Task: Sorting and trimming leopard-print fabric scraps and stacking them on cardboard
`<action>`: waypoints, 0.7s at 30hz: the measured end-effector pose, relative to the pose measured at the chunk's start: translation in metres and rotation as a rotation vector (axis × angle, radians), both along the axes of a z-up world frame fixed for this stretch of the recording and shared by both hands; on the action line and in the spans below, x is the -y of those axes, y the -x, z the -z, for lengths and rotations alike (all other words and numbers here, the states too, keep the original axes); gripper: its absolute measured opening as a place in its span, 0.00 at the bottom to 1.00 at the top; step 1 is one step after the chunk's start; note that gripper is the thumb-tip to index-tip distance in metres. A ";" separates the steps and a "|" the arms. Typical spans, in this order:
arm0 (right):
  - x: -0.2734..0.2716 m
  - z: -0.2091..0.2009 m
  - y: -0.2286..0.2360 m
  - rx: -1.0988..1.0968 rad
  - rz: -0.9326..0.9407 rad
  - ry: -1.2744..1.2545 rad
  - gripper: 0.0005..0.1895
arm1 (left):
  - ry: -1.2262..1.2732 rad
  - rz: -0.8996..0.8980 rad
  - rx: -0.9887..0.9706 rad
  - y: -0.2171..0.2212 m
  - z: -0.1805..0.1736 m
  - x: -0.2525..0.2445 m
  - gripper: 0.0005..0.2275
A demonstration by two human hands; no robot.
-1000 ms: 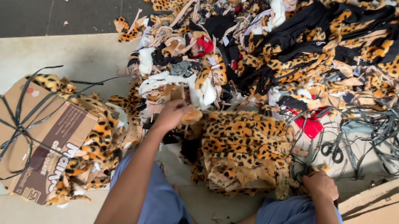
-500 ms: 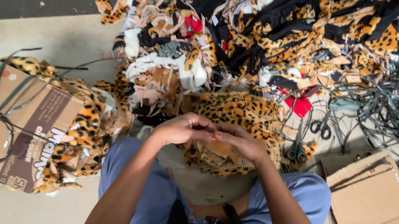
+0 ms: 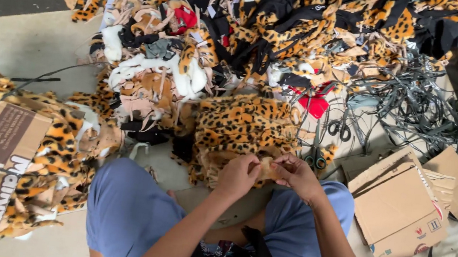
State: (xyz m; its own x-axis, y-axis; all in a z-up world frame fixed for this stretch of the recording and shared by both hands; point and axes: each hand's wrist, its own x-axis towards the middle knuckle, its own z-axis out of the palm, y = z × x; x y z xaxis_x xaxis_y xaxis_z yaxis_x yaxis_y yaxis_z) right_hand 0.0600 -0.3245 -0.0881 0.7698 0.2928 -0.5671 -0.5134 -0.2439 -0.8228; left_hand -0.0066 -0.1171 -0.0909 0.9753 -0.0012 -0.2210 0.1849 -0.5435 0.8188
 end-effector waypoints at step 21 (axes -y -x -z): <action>-0.063 0.013 -0.014 1.235 -0.297 0.756 0.31 | -0.328 0.006 0.101 -0.035 -0.010 0.023 0.05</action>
State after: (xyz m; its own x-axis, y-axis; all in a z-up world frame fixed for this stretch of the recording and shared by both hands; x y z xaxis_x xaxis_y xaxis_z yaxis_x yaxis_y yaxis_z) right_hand 0.0738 -0.2612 -0.1012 0.8336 0.4625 0.3020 0.5460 -0.7725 -0.3242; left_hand 0.0286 -0.1399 -0.0813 0.9924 0.0485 -0.1130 0.1081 -0.7815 0.6145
